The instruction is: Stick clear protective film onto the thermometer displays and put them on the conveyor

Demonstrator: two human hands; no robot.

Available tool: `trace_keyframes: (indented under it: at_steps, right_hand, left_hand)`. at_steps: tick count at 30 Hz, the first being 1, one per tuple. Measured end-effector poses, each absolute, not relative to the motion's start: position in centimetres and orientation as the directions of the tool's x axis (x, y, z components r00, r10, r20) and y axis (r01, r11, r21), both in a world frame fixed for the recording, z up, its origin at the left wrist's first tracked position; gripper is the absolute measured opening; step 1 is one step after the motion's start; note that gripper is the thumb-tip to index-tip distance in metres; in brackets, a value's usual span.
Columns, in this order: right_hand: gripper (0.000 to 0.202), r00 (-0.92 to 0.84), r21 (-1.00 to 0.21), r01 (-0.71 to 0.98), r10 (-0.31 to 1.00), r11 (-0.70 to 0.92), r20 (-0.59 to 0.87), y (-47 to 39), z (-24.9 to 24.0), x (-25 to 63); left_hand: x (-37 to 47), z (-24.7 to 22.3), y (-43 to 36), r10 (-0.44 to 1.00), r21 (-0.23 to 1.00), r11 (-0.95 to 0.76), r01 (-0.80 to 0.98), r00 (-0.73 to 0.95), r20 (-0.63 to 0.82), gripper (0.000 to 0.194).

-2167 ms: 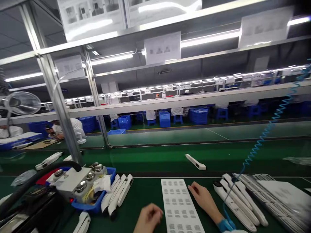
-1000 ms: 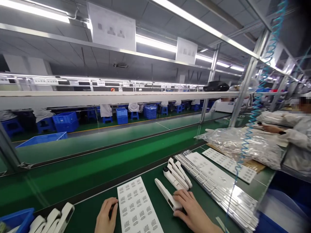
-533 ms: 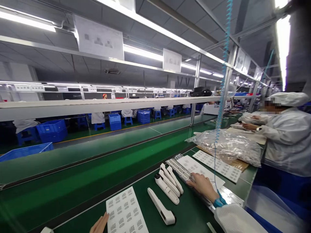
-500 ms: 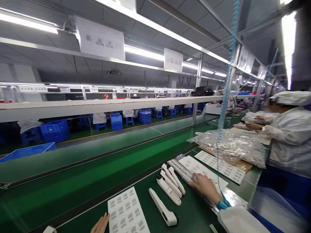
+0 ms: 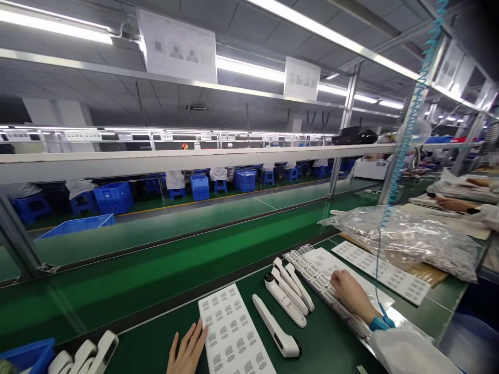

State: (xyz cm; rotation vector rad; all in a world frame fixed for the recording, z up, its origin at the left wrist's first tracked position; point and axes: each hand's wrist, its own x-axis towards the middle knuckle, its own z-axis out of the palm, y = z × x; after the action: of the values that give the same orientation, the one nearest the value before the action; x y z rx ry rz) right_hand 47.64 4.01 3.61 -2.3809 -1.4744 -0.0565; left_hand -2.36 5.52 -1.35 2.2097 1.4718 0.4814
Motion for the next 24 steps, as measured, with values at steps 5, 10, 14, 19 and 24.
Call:
trace_keyframes:
  at_steps: [5, 10, 14, 19, 24]
  right_hand:
    - [0.014, 0.516, -0.377, 0.832, 0.817, -0.407, 0.257, 3.7, 8.2, 47.4]
    - [0.017, 0.475, -0.573, 0.779, 0.836, -0.254, 0.275, 2.5, 13.8, 43.3]
    - [0.033, 0.261, -0.918, 0.392, 0.951, 0.054, 0.167, 0.6, 12.7, 32.6]
    - [0.049, 0.01, -1.0, -0.027, 1.0, 0.005, 0.004, -0.9, 4.3, 18.9]
    - [0.041, -0.123, -0.999, 0.015, 0.992, -0.031, -0.032, 1.1, 3.2, 17.2]
  left_hand:
    - [-2.6, -1.4, 5.8, 0.902, 0.58, -0.338, 0.741, 0.43, -0.024, 0.08]
    - [-3.3, -0.1, 5.8, 0.977, 0.839, -0.105, 0.534, 0.213, -0.014, 0.065]
    - [-2.9, 4.2, 6.0, 0.97, 0.984, 0.118, 0.131, 0.198, -0.143, 0.069]
    - [-1.1, 8.4, 6.5, 0.957, 0.953, 0.139, -0.268, 0.282, -0.061, 0.077]
    - [0.8, 7.9, 6.8, 0.969, 0.952, 0.2, -0.233, 0.19, -0.157, 0.053]
